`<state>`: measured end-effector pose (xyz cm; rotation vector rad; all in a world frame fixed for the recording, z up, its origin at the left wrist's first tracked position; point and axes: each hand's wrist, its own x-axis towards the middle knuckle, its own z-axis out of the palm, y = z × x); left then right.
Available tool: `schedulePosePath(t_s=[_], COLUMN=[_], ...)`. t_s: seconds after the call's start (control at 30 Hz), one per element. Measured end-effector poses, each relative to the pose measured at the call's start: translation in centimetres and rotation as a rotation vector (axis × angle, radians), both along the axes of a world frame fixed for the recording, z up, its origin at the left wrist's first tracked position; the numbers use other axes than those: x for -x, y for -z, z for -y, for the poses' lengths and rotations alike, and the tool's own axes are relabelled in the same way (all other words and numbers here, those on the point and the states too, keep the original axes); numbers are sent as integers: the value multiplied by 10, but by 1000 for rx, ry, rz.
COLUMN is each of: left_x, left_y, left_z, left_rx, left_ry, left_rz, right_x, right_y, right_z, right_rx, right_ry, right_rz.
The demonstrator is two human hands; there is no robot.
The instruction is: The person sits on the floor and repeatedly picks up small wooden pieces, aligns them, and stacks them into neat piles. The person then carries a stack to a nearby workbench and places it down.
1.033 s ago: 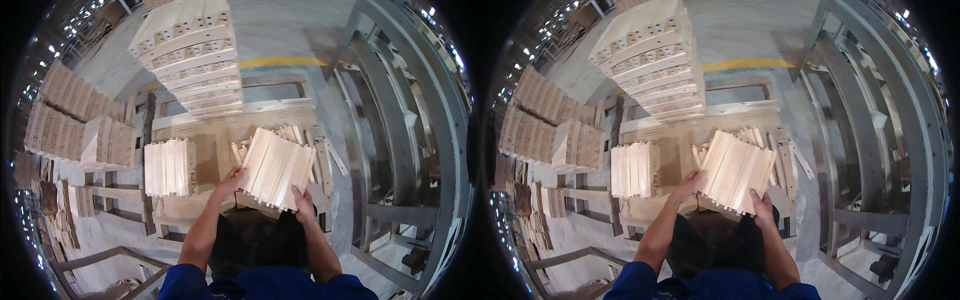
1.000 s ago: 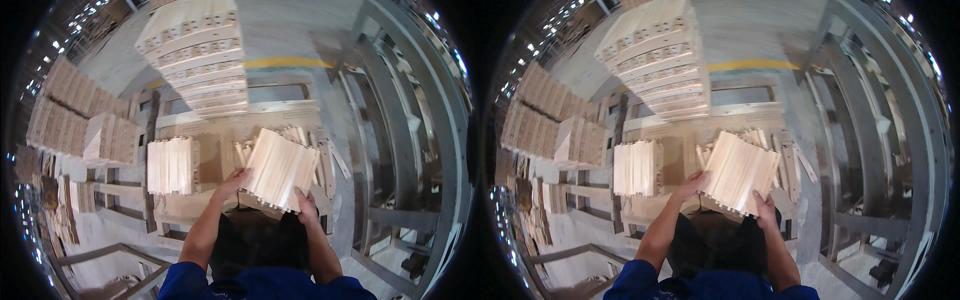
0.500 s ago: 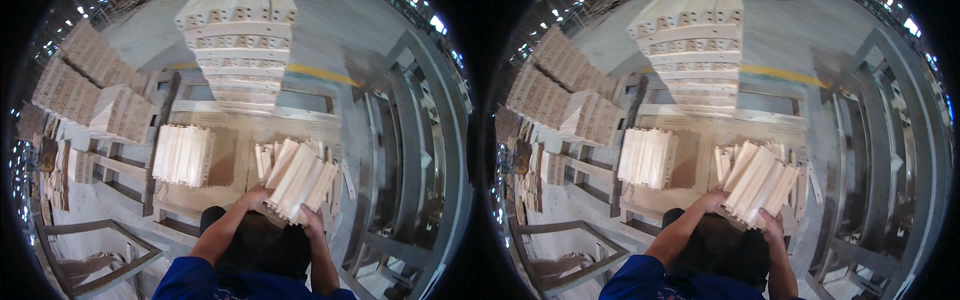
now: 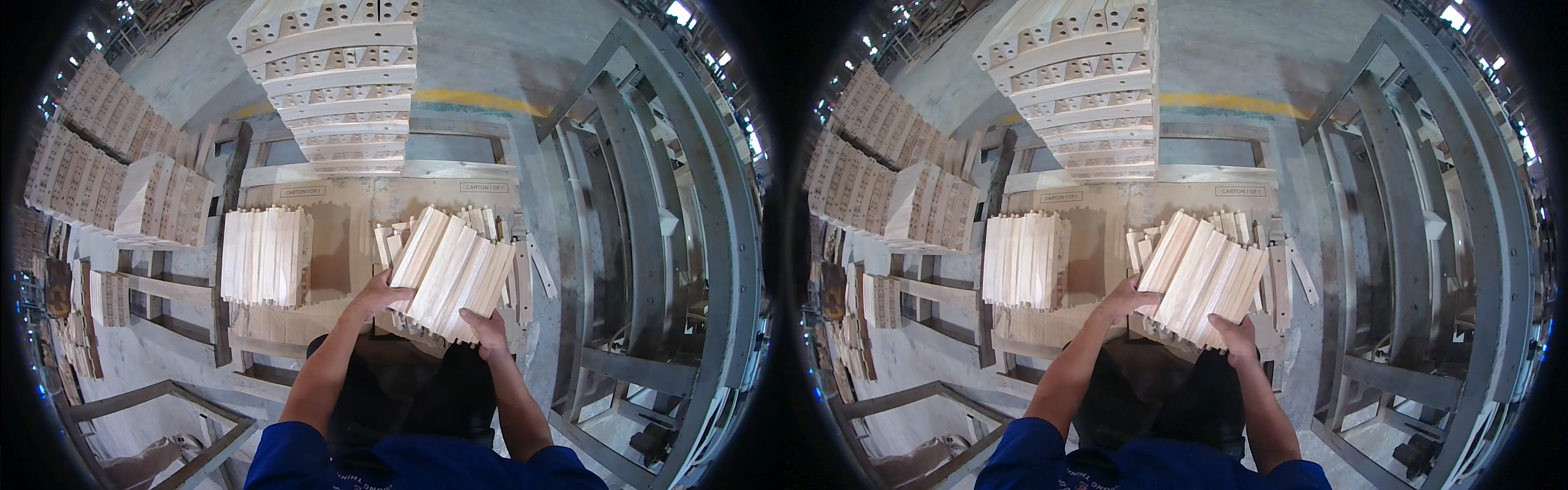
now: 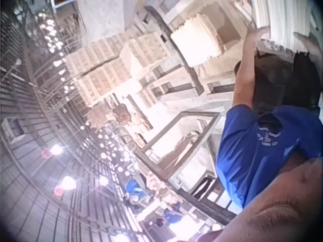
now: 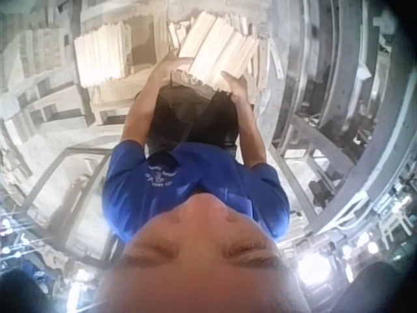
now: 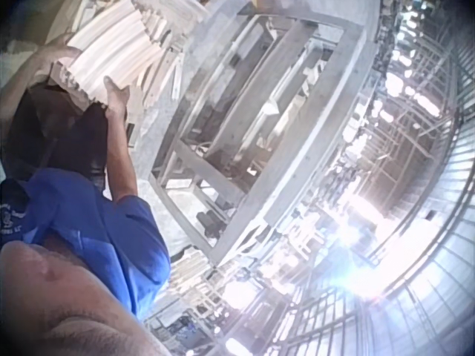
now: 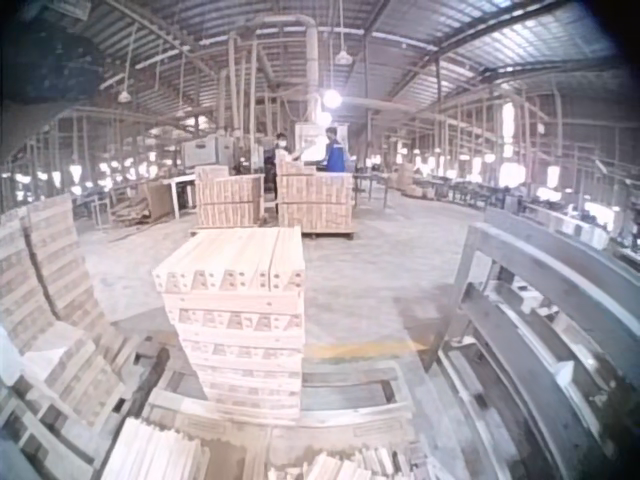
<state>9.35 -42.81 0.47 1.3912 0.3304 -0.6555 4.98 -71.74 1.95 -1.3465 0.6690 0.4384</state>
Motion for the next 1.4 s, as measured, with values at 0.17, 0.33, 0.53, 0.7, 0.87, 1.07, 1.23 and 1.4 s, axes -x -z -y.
schedulePosePath(t_s=[0.17,0.33,0.53,0.7,0.87,1.07,1.23,1.4], left_x=[-1,7,5,2,4,12,12,9], left_y=[-6,-20,-25,-26,-22,-23,-24,-28], left_z=[3,10,21,34,35,40,40,44], left_rx=[-318,-722,-886,-774,-749,-953,-893,-884], left_ry=[31,120,148,85,26,47,10,27], left_rz=[125,256,292,308,324,410,378,345], right_x=[1,13,6,-2,-11,-28,-37,-33], right_y=[13,8,-31,-48,-53,-58,-59,-44], right_z=[7,-23,-49,-45,-51,-43,-53,-52], right_rx=[204,941,1205,1177,1171,1171,1216,1311], right_ry=[-88,-139,-220,-297,-327,-427,-462,-467], right_rz=[167,348,103,59,33,4,-103,-70])
